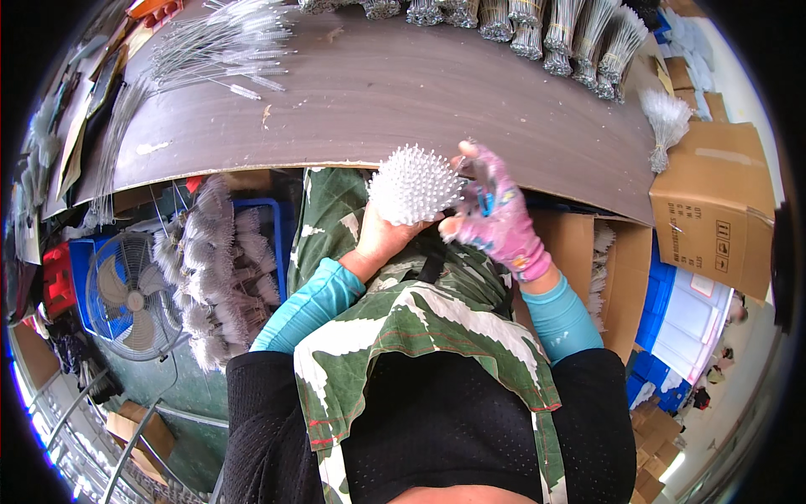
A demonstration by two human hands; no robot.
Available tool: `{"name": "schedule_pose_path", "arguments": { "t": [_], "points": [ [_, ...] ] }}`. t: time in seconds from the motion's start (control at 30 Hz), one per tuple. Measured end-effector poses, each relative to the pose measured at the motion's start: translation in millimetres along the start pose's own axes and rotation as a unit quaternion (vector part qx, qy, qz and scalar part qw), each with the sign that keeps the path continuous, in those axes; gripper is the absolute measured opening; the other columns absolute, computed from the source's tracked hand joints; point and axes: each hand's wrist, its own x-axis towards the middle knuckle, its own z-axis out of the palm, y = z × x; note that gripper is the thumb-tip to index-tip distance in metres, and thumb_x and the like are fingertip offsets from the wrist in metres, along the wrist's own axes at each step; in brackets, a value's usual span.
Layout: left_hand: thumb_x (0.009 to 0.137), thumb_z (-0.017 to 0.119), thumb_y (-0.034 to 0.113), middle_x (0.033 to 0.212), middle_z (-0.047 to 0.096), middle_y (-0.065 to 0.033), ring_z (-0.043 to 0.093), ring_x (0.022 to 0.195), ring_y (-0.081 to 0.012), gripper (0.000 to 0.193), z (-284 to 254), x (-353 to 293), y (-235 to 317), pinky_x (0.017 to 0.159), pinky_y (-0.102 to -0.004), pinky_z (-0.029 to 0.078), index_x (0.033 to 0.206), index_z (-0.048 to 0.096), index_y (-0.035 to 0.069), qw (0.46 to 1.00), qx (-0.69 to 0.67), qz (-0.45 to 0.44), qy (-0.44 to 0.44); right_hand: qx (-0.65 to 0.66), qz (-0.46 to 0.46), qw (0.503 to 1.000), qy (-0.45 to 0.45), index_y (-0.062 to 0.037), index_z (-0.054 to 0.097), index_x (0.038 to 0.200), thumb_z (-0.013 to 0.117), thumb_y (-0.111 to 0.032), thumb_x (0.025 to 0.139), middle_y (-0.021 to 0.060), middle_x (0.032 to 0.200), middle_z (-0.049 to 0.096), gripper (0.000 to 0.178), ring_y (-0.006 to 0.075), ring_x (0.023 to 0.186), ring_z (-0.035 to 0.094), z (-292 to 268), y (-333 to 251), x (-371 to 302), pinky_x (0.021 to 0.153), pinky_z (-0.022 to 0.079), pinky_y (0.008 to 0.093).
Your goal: Assembling and grouping plastic brush-like components at an industrial workstation.
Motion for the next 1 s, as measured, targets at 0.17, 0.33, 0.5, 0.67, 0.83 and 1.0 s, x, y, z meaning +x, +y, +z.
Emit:
{"name": "schedule_pose_path", "arguments": {
  "t": [0.17, 0.33, 0.5, 0.67, 0.83, 1.0],
  "points": [
    [0.070, 0.077, 0.028, 0.109, 0.063, -0.0065, 0.056, 0.106, -0.0247, 0.045, -1, 0, 3, 0.096, -0.0358, 0.040, 0.109, 0.063, 0.009, 1.000, -0.013, -0.005, -0.017, -0.061, -0.016, 0.996, 0.063, -0.0027, 0.062, 0.095, 0.062, 0.000, 0.084, 0.0003, 0.090, 0.063, 0.011, 0.0068, 0.081, 0.056, -22, -7, 5, 0.072, 0.048, 0.0224],
    [0.068, 0.080, 0.026, 0.110, 0.063, -0.0065, 0.056, 0.106, -0.0225, 0.050, -7, 2, 6, 0.097, -0.0347, 0.039, 0.111, 0.061, 0.008, 0.992, -0.103, -0.059, -0.032, -0.133, -0.002, 0.991, -0.017, -0.0002, 0.061, 0.098, 0.061, 0.002, 0.083, 0.0019, 0.096, 0.063, 0.015, 0.0102, 0.086, 0.057, -20, -7, 9, 0.074, 0.048, 0.0249],
    [0.065, 0.083, 0.028, 0.115, 0.060, -0.0082, 0.054, 0.108, -0.0206, 0.062, -8, 3, 6, 0.099, -0.0327, 0.038, 0.117, 0.057, 0.005, 0.988, -0.129, -0.076, -0.049, -0.373, -0.163, 0.910, -0.084, -0.0006, 0.059, 0.096, 0.062, 0.002, 0.077, 0.0099, 0.089, 0.062, 0.019, 0.0186, 0.076, 0.061, -15, -24, 14, 0.071, 0.048, 0.0278],
    [0.062, 0.085, 0.023, 0.111, 0.063, -0.0067, 0.056, 0.104, -0.0172, 0.059, -20, 5, 13, 0.096, -0.0317, 0.041, 0.112, 0.060, 0.004, 0.963, -0.236, -0.120, -0.046, -0.388, -0.270, 0.881, -0.014, -0.0046, 0.053, 0.091, 0.058, -0.003, 0.076, 0.0111, 0.078, 0.054, 0.015, 0.0272, 0.068, 0.059, -4, -20, 17, 0.062, 0.047, 0.0339],
    [0.064, 0.083, 0.014, 0.106, 0.066, -0.0045, 0.060, 0.099, -0.0127, 0.051, -12, -8, 2, 0.092, -0.0300, 0.046, 0.109, 0.062, 0.003, 0.961, -0.248, -0.117, -0.026, -0.011, -0.303, 0.919, 0.252, -0.0057, 0.049, 0.092, 0.052, -0.013, 0.091, 0.0005, 0.071, 0.049, 0.008, 0.0078, 0.057, 0.045, -23, -119, 36, 0.044, 0.035, 0.0208],
    [0.064, 0.084, 0.020, 0.107, 0.066, -0.0047, 0.060, 0.100, -0.0136, 0.050, -2, -13, -8, 0.091, -0.0300, 0.046, 0.107, 0.064, 0.005, 0.952, -0.281, -0.124, -0.016, 0.230, -0.183, 0.937, 0.188, -0.0099, 0.049, 0.080, 0.056, -0.020, 0.087, -0.0018, 0.066, 0.048, 0.014, 0.0049, 0.049, 0.037, -34, -136, 85, 0.039, 0.028, 0.0187]
  ]
}}
